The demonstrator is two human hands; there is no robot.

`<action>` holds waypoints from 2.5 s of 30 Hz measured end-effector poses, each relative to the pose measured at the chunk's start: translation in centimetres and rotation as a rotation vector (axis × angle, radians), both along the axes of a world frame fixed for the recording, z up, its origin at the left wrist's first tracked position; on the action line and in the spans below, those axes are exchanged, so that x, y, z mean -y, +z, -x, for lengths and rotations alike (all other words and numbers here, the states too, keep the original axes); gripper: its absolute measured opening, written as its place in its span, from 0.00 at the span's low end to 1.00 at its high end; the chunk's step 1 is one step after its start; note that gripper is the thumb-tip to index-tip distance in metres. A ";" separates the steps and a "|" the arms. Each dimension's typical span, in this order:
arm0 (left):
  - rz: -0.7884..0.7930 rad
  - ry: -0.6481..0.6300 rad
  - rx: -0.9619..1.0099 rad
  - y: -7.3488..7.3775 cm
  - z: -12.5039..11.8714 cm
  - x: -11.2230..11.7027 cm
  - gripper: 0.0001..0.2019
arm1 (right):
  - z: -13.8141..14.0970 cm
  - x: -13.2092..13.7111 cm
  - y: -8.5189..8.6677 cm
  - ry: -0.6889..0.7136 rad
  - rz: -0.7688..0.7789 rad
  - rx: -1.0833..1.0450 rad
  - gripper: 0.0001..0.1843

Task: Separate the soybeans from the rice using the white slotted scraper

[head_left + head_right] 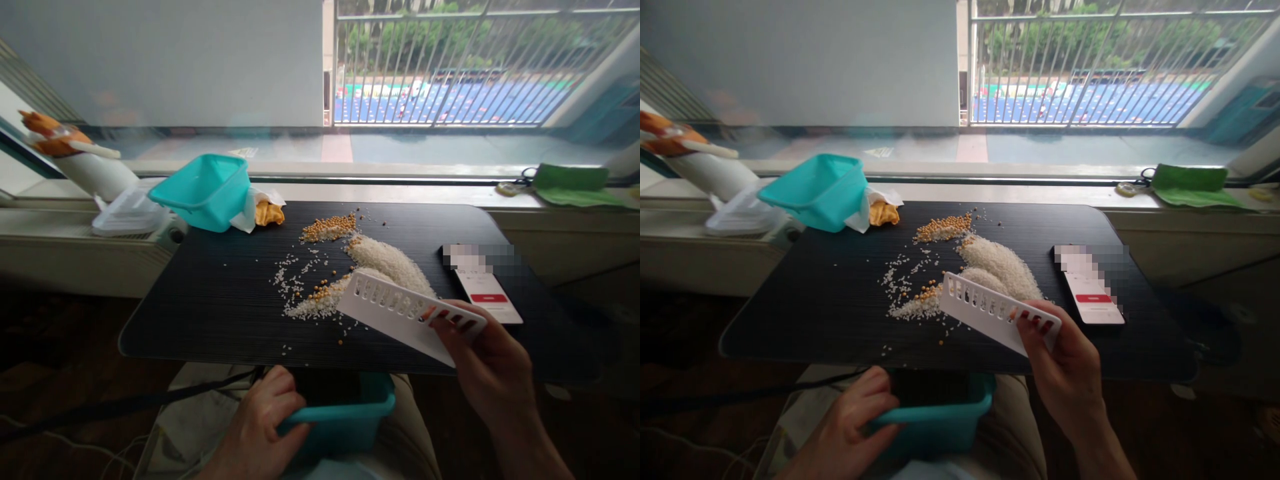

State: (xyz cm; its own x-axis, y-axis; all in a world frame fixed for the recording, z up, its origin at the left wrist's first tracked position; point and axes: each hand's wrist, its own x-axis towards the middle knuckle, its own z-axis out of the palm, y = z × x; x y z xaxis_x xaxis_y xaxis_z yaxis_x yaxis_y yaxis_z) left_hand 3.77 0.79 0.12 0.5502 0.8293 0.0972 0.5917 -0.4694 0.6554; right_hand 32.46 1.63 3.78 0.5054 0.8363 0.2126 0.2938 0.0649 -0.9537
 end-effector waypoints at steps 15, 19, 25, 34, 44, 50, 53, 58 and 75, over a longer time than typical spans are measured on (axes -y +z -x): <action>0.014 -0.035 -0.046 -0.3 0.1 -0.1 0.10 | 0.4 -0.8 0.9 -0.038 0.011 0.040 0.07; 0.028 -0.032 -0.055 -0.1 0.1 0.0 0.09 | 0.4 -1.3 0.7 -0.023 0.017 0.060 0.05; 0.024 -0.027 -0.046 -0.2 0.1 0.0 0.10 | 0.1 -0.4 1.1 -0.044 0.047 -0.068 0.07; 0.010 -0.013 -0.041 -0.2 0.1 0.0 0.10 | 0.4 -0.8 0.9 -0.020 0.110 -0.122 0.09; 0.034 -0.020 -0.037 -0.2 0.1 0.0 0.10 | 0.3 -0.1 1.3 0.049 0.114 -0.226 0.10; 0.037 -0.011 -0.022 -0.6 0.3 0.2 0.10 | 0.1 0.4 1.0 0.204 0.156 -0.230 0.11; 0.047 -0.009 -0.017 -0.6 0.2 0.2 0.11 | -0.4 1.2 0.9 0.176 0.153 -0.223 0.11; 0.055 -0.021 -0.005 -0.7 0.2 0.1 0.11 | -0.7 2.7 0.4 0.151 0.184 -0.202 0.11; 0.051 -0.027 -0.063 -0.3 0.2 -0.2 0.09 | 8.2 2.7 -1.5 0.203 0.173 -0.232 0.12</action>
State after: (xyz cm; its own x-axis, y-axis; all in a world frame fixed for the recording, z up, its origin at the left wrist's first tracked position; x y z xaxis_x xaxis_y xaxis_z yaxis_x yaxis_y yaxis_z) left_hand 3.57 0.94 -0.19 0.5766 0.8168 0.0194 0.6202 -0.4530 0.6404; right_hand 24.30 -1.12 2.32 0.3429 0.9384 -0.0426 0.0653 -0.0690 -0.9955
